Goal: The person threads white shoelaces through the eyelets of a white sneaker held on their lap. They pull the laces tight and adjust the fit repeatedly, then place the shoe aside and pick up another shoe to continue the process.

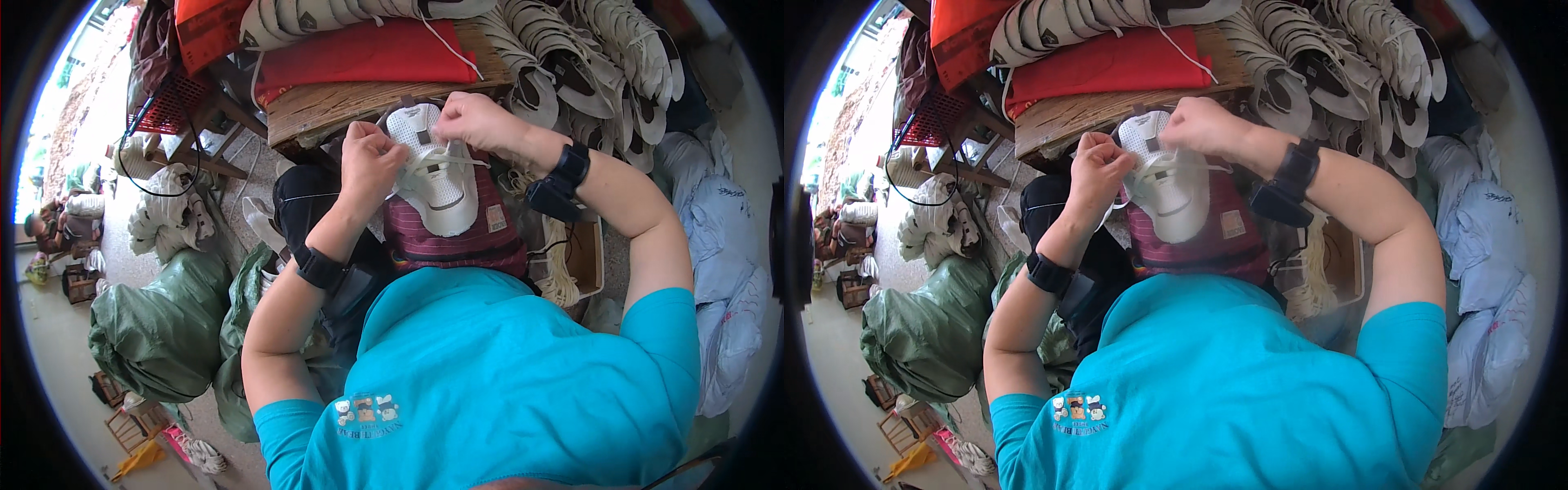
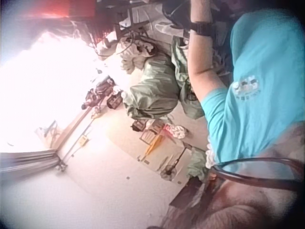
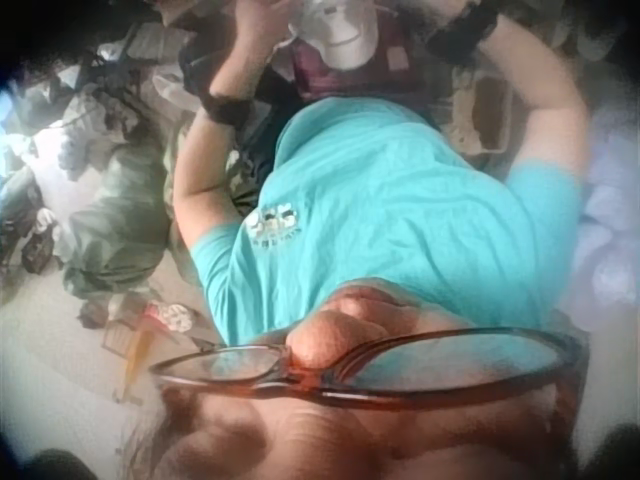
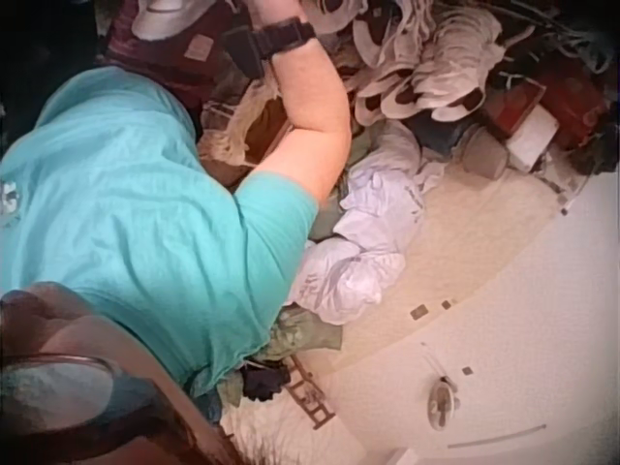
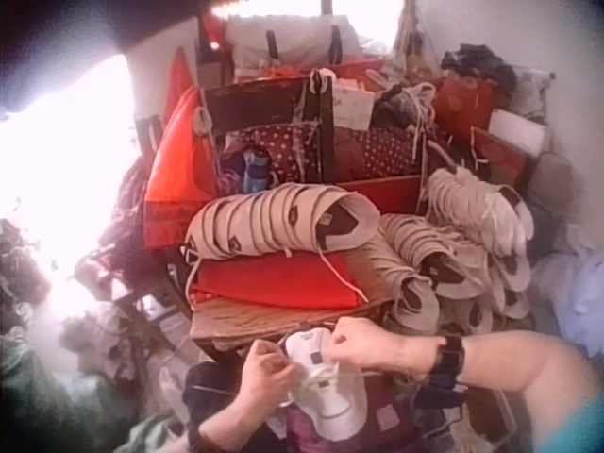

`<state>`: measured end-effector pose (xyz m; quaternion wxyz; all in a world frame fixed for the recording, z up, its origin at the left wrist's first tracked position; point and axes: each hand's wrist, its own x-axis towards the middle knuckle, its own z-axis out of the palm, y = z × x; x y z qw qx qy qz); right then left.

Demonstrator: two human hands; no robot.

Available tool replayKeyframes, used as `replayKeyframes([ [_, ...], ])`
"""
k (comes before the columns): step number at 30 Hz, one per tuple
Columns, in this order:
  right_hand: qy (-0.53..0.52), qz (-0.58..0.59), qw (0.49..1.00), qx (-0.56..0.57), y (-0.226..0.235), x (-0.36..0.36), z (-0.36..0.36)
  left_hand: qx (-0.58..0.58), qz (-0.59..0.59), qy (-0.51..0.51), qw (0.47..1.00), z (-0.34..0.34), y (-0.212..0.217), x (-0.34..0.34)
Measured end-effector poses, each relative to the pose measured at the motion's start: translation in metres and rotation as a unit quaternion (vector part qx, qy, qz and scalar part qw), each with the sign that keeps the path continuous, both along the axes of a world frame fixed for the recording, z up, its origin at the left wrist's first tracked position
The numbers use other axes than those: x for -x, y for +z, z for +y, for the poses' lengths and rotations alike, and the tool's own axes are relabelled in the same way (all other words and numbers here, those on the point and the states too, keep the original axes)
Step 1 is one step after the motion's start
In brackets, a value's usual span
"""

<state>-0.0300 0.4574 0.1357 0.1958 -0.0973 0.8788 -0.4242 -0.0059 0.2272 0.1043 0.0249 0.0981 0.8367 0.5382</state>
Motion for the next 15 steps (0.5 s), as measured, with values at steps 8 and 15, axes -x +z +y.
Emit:
replayKeyframes([
  [8,0.065,-0.115,0.976,0.171,0.068,-0.019,-0.017,-0.28,-0.032,-0.092,0.955,0.007,0.086,-0.022],
  [15,0.151,0.356,0.902,-0.192,0.015,-0.018,-0.018,-0.29,-0.092,0.001,0.953,-0.01,0.02,-0.019],
])
